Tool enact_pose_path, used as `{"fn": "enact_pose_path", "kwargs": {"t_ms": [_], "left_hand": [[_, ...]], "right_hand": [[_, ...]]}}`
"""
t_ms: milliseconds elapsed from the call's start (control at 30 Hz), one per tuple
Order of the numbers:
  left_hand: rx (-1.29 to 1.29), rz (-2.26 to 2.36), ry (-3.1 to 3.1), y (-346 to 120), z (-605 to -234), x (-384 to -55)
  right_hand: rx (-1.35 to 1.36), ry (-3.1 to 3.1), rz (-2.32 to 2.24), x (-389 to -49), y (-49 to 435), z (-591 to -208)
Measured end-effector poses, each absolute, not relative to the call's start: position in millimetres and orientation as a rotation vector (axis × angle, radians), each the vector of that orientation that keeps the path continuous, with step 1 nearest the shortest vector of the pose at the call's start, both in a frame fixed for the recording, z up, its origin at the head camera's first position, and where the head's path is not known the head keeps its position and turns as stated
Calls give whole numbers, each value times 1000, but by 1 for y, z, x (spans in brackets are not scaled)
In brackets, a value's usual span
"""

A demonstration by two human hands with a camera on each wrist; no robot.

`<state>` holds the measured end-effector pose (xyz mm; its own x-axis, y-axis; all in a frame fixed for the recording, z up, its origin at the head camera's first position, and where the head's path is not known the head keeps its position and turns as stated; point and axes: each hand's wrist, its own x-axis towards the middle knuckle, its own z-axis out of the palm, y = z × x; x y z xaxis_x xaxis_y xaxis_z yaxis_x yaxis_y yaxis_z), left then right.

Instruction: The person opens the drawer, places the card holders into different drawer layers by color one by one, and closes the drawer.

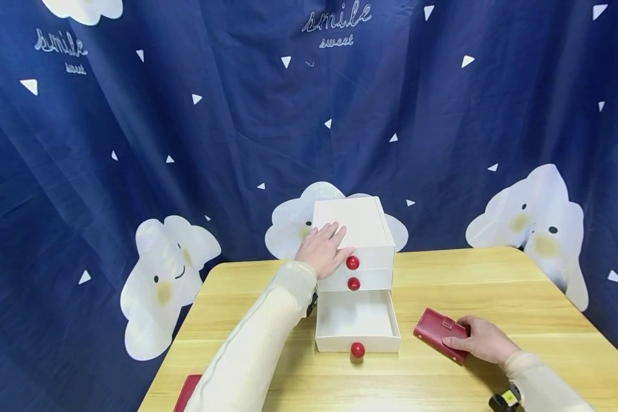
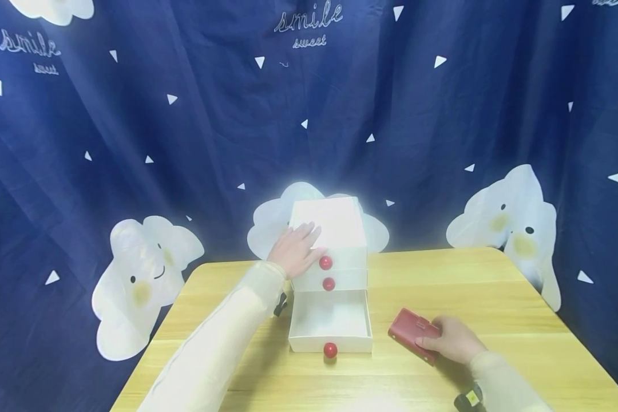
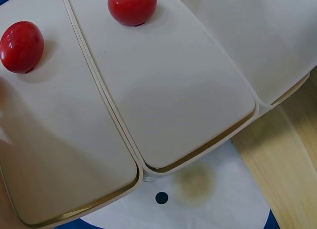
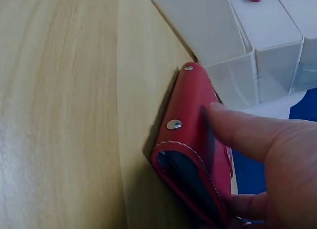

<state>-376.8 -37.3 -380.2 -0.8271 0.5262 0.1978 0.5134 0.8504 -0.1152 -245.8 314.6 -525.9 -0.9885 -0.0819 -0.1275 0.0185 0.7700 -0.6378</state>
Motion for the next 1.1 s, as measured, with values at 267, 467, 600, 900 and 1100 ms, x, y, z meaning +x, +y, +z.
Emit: {"fn": "enact_pose_path", "kwargs": {"t_ms": [267, 467, 600, 900, 1100], "left_hand": [[-797, 74, -2800, -37, -380, -376], [-801, 68, -2801, -38, -381, -377], [-803, 59, -2791, -38, -382, -377], [-802, 69, -2787, -38, -382, -378], [-803, 64, -2779, -38, -385, -381]], "right_hand": [[-23, 2760, -1112, -245, 311, -526], [-34, 2669, -1228, -242, 312, -522], [-76, 2618, -1272, -243, 314, -522], [-171, 2258, -1561, -245, 316, -517], [-113, 2129, -1728, -243, 313, -505]]}}
